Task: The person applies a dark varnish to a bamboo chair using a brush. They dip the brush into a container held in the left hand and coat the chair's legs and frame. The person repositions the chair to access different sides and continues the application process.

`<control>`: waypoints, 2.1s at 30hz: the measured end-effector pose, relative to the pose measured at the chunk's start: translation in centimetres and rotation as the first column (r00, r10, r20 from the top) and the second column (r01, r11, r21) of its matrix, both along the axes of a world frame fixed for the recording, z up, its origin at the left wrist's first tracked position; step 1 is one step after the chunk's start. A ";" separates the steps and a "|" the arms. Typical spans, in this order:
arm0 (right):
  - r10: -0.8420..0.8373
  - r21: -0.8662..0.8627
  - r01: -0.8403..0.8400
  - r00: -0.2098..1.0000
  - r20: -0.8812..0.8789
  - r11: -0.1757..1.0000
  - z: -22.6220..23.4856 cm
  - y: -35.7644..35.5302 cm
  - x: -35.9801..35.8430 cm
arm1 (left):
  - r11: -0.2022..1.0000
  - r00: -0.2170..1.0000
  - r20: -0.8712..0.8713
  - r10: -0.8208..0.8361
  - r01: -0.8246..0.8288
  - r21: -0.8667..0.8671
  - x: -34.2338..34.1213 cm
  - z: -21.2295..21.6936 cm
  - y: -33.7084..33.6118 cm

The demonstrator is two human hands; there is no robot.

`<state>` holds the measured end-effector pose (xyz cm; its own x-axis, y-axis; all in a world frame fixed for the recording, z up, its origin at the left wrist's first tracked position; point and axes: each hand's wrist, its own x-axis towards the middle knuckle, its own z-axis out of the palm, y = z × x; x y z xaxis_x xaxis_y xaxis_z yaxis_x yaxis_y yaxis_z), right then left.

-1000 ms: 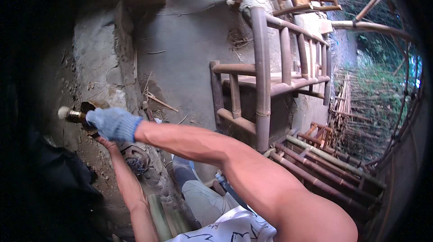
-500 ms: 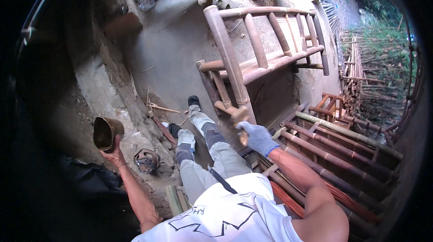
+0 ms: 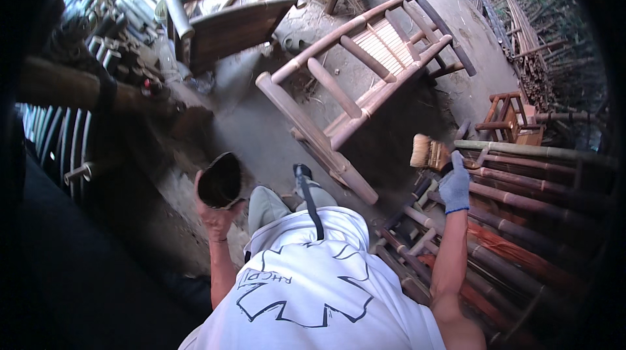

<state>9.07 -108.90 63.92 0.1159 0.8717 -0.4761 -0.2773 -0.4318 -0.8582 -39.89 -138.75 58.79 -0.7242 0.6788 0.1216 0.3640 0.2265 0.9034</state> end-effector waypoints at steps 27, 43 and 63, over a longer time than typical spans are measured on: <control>0.076 0.042 -0.918 0.078 0.994 0.395 19.7 -8.1 -36.1 | -0.082 -0.114 0.174 -0.978 0.981 0.176 -10.6 12.6 23.9; 0.030 0.018 -0.915 0.032 0.999 0.403 17.4 -9.4 -37.1 | -0.062 -0.095 0.194 -0.976 0.984 0.168 -10.7 12.0 22.6; -0.383 -0.237 0.309 0.608 -0.695 0.921 -7.1 -10.1 -34.9 | 0.432 0.301 0.548 -0.780 0.893 0.124 -12.1 -1.0 19.3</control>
<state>-25.83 -118.97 56.82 -0.0086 0.7924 -0.6100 -0.9296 -0.2311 -0.2871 -51.96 -119.47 57.80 0.3479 0.9131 -0.2126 0.0107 0.2229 0.9748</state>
